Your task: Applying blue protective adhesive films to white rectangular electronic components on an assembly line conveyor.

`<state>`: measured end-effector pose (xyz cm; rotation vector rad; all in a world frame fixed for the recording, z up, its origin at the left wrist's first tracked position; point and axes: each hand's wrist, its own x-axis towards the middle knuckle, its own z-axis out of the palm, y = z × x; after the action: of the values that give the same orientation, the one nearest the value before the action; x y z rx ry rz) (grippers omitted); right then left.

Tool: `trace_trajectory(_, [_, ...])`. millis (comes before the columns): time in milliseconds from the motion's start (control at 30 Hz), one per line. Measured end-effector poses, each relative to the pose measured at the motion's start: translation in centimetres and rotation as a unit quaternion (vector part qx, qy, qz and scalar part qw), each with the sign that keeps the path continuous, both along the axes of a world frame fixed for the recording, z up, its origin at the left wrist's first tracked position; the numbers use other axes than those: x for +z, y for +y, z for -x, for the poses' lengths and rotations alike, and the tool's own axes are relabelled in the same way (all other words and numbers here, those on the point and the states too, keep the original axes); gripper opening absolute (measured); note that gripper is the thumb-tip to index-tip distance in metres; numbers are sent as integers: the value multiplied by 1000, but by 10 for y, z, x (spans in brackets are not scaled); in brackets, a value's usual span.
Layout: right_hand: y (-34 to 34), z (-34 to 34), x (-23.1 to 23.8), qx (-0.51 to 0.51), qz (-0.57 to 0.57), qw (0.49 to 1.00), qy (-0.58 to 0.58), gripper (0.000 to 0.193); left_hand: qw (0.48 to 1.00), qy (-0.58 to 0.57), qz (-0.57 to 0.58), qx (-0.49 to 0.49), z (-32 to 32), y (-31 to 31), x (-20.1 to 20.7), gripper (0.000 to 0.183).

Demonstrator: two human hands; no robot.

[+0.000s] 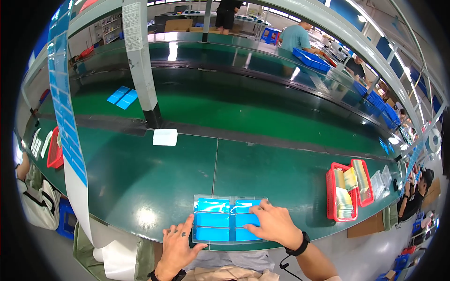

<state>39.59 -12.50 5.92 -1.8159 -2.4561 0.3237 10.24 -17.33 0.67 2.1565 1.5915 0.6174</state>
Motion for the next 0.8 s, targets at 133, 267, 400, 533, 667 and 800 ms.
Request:
trace_trajectory(133, [10,3,2,9,58,998,12,58,1000,9,-2,5,-2,-3,0,102])
trace_trajectory(267, [15,5,-1,12,49,999,-13,65,1000,2,-1,0,-2,-1,-2,103])
trace_trajectory(400, [16,12,14,9,46,998,-37,66,1000,9,4,1,0,-2,-3,102])
trace_trajectory(533, [19,5,14,-36,11,999,17,66,1000,11,3,-2,-2,-1,1,101])
trace_trajectory(667, [39,3,3,-30,34,999,9,67,1000,-3,0,0,0,-3,-2,100])
trace_trajectory(800, [46,6,16,-18,53,998,-16,71,1000,-2,-6,-5,-1,-2,-1,99])
